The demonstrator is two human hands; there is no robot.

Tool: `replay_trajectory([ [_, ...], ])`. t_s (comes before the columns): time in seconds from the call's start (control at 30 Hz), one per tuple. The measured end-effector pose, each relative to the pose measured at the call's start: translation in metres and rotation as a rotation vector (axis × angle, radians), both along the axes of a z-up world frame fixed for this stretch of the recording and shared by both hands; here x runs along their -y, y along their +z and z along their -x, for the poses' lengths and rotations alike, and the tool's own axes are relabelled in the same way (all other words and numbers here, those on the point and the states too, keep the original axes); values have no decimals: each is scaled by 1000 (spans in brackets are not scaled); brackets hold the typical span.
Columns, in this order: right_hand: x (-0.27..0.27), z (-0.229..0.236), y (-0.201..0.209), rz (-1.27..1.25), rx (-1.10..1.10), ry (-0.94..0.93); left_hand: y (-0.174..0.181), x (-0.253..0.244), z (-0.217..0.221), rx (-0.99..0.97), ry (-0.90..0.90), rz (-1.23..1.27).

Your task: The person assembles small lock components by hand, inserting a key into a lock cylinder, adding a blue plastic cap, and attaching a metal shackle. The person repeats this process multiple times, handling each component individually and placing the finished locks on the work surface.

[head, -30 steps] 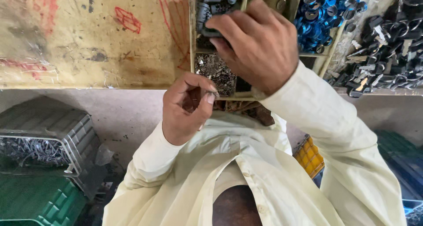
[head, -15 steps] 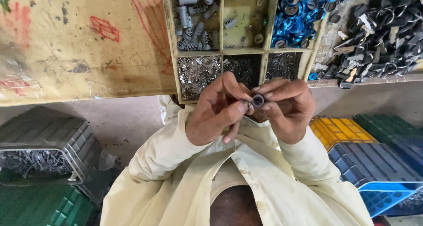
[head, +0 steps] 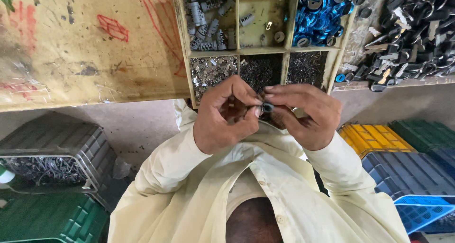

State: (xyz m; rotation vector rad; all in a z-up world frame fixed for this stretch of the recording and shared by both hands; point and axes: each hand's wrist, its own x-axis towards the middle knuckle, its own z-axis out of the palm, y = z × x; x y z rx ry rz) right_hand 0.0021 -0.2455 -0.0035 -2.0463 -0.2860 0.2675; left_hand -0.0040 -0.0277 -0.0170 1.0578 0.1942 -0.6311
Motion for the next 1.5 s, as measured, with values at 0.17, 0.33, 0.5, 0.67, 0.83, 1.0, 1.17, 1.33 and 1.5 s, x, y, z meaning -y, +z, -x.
replay_trajectory([
  [0.17, -7, -10, 15, 133, 197, 102, -3, -3, -2, -88, -23, -60],
  [0.33, -6, -17, 25, 177, 222, 163, 3, 0, -7, -29, -25, -249],
  [0.5, -9, -11, 15, 191, 200, 20, 26, 6, -6, 671, -34, -766],
  [0.67, 2, 11, 4, 217, 323, -32, 26, 1, -2, 596, -99, -560],
  [0.83, 15, -2, -1, -41, 643, 305, -3, 5, 4, -267, -81, 577],
  [1.0, 8, -47, 24, 128, 356, 267, -11, -7, 7, -120, -17, 257],
  [1.17, 3, -78, 38, 803, 407, 19, 8, -1, 4, 332, 1, -269],
  [1.33, 9, -74, 24, 790, 404, 16, 14, 9, -8, 401, -58, -352],
  [1.5, 20, -45, 17, 442, 277, -35, 14, 12, -15, 408, -95, -393],
])
